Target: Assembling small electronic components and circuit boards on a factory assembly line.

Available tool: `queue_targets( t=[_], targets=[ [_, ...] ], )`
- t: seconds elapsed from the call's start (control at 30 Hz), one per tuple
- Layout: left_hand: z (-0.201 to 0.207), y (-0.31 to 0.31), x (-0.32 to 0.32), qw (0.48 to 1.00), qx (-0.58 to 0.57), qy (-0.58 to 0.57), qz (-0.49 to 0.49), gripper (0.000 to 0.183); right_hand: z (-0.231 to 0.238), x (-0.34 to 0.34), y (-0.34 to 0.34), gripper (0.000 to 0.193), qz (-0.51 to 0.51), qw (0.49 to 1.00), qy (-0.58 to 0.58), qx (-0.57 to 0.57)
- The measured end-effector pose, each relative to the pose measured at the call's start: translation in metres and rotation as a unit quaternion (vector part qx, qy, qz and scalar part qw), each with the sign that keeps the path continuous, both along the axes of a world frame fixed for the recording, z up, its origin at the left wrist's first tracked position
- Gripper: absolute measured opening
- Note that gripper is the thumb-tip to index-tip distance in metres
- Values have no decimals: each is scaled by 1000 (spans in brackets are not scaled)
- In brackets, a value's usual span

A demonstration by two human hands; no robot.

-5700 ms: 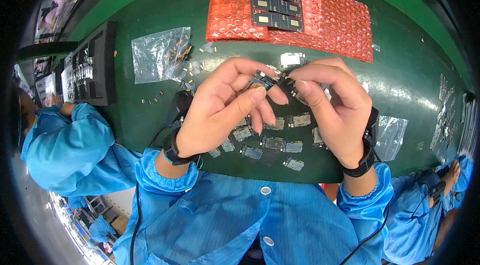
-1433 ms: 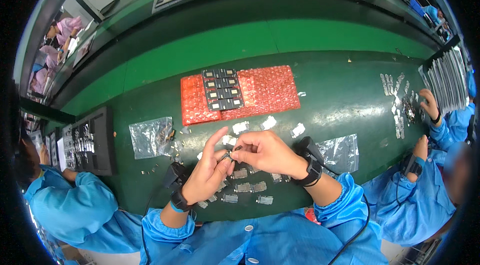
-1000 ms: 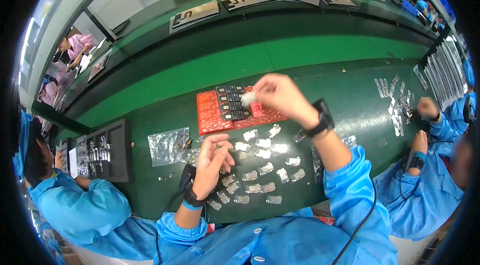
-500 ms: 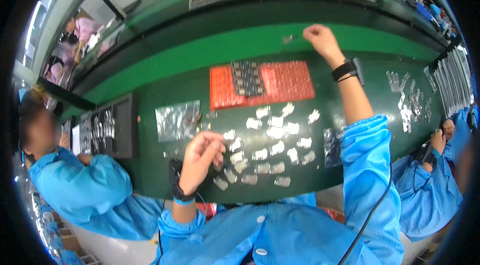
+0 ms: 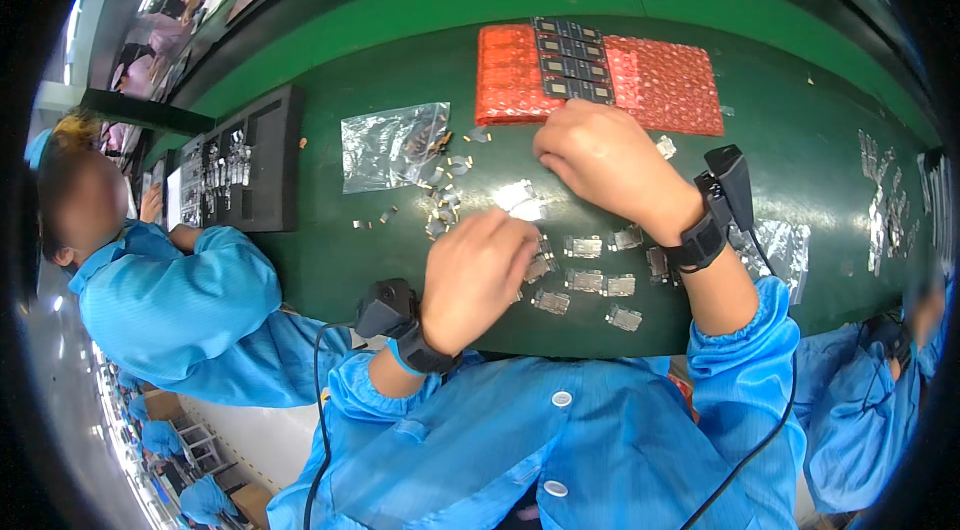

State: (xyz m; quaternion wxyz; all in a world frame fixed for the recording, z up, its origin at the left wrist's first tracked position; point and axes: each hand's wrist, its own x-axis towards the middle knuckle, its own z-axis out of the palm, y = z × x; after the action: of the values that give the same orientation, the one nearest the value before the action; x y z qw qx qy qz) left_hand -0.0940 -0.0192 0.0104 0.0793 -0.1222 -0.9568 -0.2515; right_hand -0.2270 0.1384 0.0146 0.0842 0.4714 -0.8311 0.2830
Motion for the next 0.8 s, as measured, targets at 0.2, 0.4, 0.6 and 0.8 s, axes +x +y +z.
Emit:
queue_targets(
  t=[0.2, 0.4, 0.6, 0.8],
  targets=[
    [-13, -5, -24, 991, -68, 33, 111, 26, 2, -3, -32, 3, 37, 999, 34, 3],
    [-13, -9, -27, 996, -18, 25, 83, 29, -4, -11, -55, 8, 14, 995, 98, 18],
    [-15, -9, -25, 996, 14, 11, 89, 25, -6, -8, -72, 8, -11, 986, 150, 65],
    [-22, -11, -21, 996, 53, 35, 63, 18, -1, -18, -88, 7, 10, 981, 185, 60]
  ],
)
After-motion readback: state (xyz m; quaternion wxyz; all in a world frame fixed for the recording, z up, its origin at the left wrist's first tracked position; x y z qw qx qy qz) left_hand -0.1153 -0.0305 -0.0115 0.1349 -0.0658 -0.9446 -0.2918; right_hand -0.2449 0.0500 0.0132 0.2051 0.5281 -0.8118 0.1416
